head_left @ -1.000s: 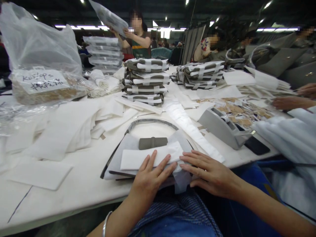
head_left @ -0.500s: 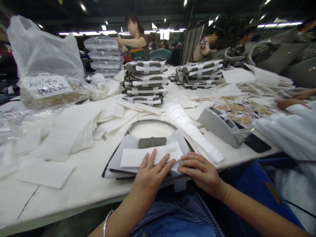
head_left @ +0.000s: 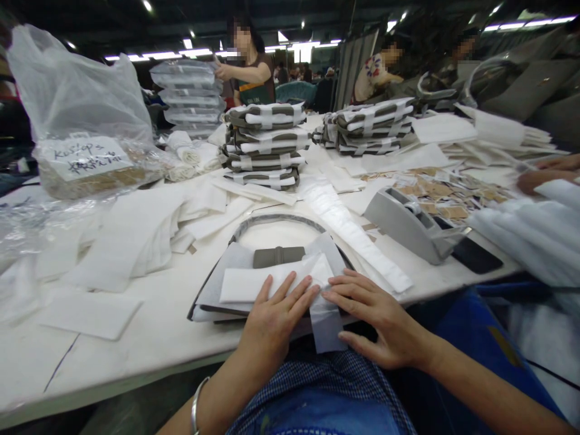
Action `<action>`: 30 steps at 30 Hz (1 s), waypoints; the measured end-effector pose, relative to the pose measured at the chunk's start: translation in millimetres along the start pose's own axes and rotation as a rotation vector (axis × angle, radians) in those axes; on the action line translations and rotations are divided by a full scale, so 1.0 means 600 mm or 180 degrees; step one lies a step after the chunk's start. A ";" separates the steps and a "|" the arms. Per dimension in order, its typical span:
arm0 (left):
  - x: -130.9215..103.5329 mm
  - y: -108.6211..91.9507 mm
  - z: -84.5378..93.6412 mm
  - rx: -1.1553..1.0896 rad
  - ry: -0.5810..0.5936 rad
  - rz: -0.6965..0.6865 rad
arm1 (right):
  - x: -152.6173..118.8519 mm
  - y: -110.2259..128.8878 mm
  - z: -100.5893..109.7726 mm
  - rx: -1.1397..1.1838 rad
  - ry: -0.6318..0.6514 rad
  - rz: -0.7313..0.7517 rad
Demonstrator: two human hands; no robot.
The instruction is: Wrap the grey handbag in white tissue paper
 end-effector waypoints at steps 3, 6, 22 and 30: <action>0.001 -0.001 0.005 -0.0139 0.0051 0.0070 | -0.006 -0.003 -0.012 -0.0093 -0.0503 0.0016; 0.002 -0.004 0.014 -0.0367 0.0148 0.0151 | -0.012 -0.007 -0.029 -0.0185 -0.0953 0.0025; 0.000 -0.018 -0.023 0.0093 -0.1384 0.0154 | -0.013 -0.005 -0.024 -0.0521 -0.0768 0.0054; -0.004 -0.020 -0.025 0.0181 -0.1272 0.0041 | -0.034 -0.015 -0.035 -0.0565 -0.0975 0.0227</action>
Point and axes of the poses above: each hand's wrist, its own x-axis towards the middle knuckle, its own z-axis out of the back of the hand, y = z × x, the point moved 3 cm from there along x, towards the middle knuckle, and after that the axes turned 11 degrees about -y, right-handed, at the moved point
